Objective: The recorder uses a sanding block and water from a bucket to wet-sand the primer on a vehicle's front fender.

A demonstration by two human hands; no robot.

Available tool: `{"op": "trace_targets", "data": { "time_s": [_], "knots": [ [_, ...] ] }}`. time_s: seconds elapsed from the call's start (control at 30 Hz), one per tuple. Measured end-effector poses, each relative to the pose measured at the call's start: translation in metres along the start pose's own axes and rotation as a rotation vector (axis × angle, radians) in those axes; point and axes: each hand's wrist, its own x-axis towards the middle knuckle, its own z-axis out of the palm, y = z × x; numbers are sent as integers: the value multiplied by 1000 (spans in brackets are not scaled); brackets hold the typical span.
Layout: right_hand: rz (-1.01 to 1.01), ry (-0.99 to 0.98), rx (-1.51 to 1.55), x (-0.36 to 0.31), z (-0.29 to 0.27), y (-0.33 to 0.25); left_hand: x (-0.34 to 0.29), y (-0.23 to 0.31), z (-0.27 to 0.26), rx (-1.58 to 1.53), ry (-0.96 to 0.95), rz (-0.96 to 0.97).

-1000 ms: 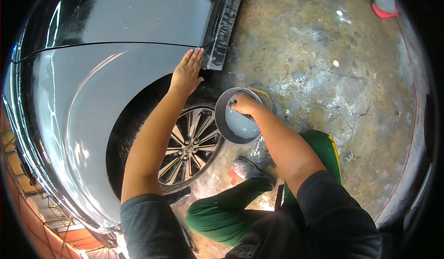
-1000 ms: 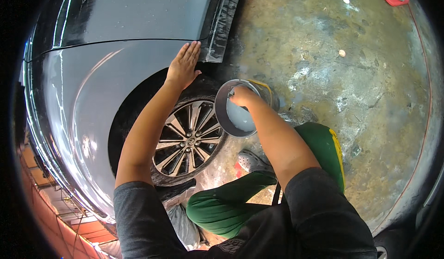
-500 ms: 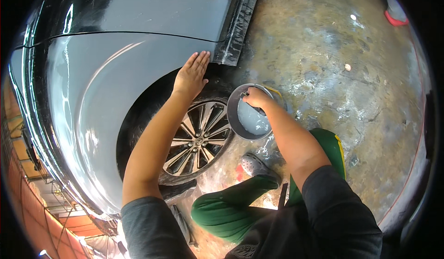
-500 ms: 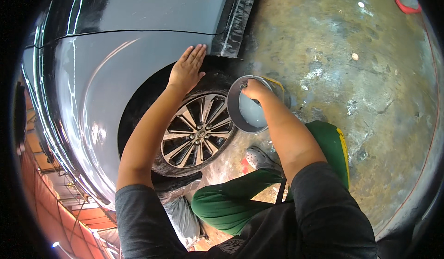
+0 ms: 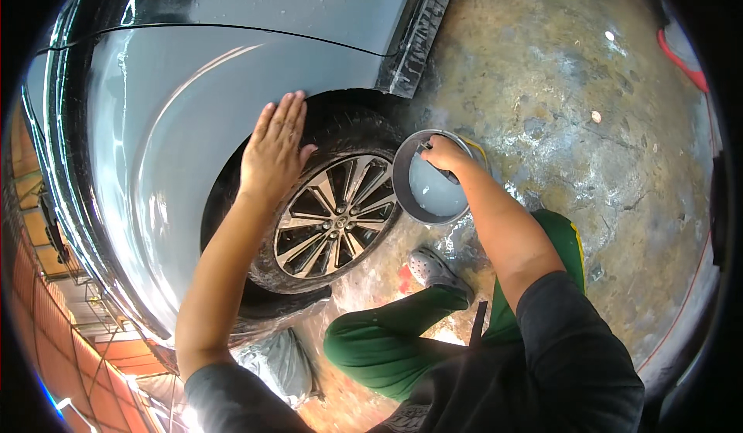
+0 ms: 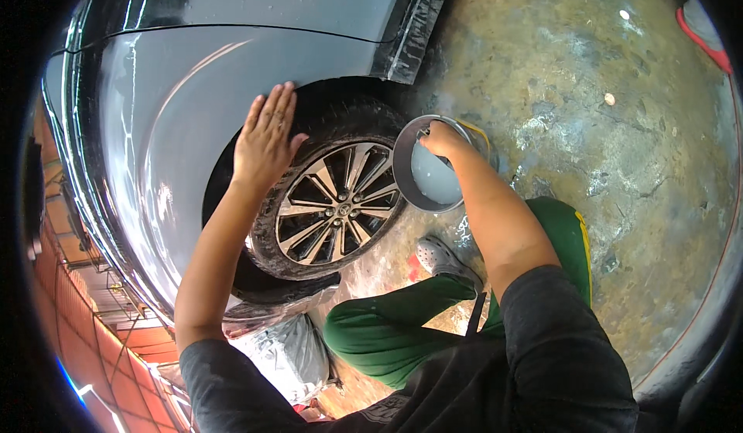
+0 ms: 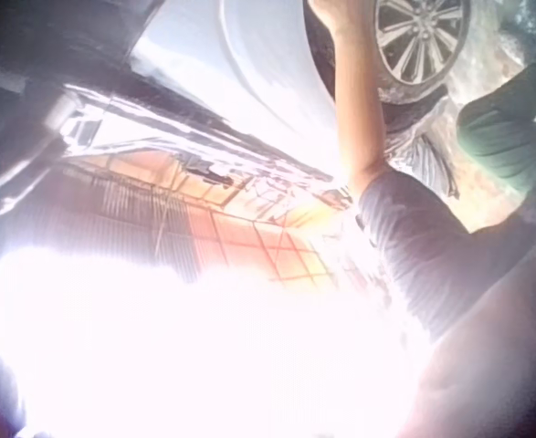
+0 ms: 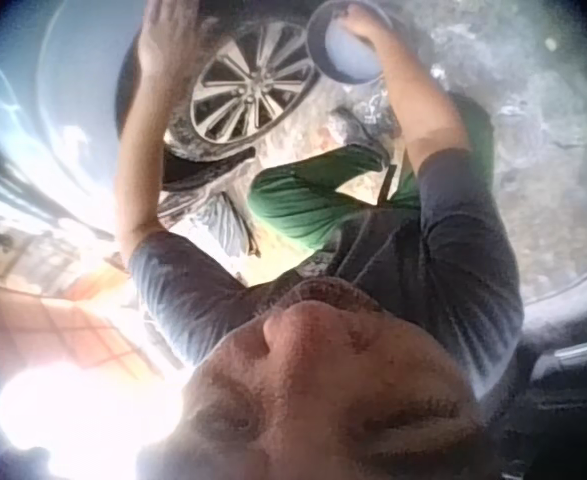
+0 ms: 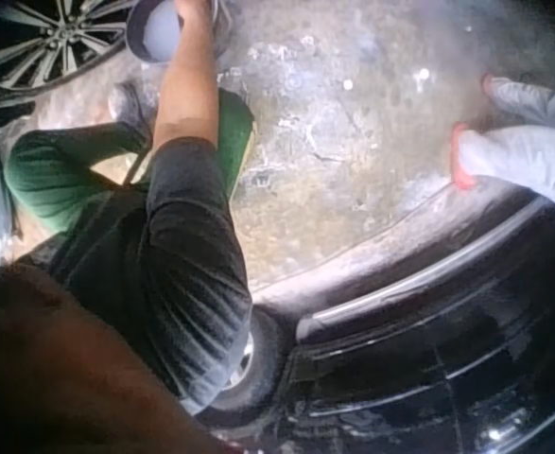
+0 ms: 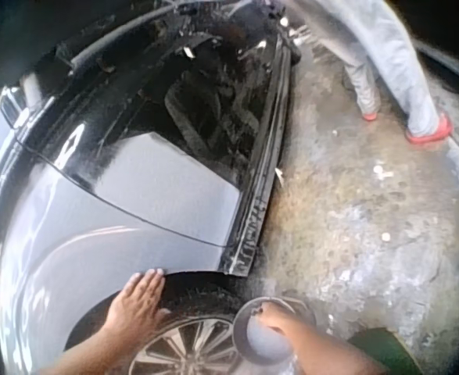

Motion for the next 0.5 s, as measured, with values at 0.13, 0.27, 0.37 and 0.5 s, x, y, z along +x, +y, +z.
{"op": "trace_targets", "data": {
  "time_s": [0.13,0.27,0.37,0.5],
  "knots": [
    [-19,73,-45,1,3,9,-23,-12,-9,-42,-30,-32],
    [-32,84,-56,3,4,6,-22,-8,-3,-68,-38,-31],
    [-27,60,-22,1,2,4,-2,5,4,-111,-20,-5],
    [-27,55,-37,-3,1,-2,27,23,19,-48,-15,45]
  ]
}}
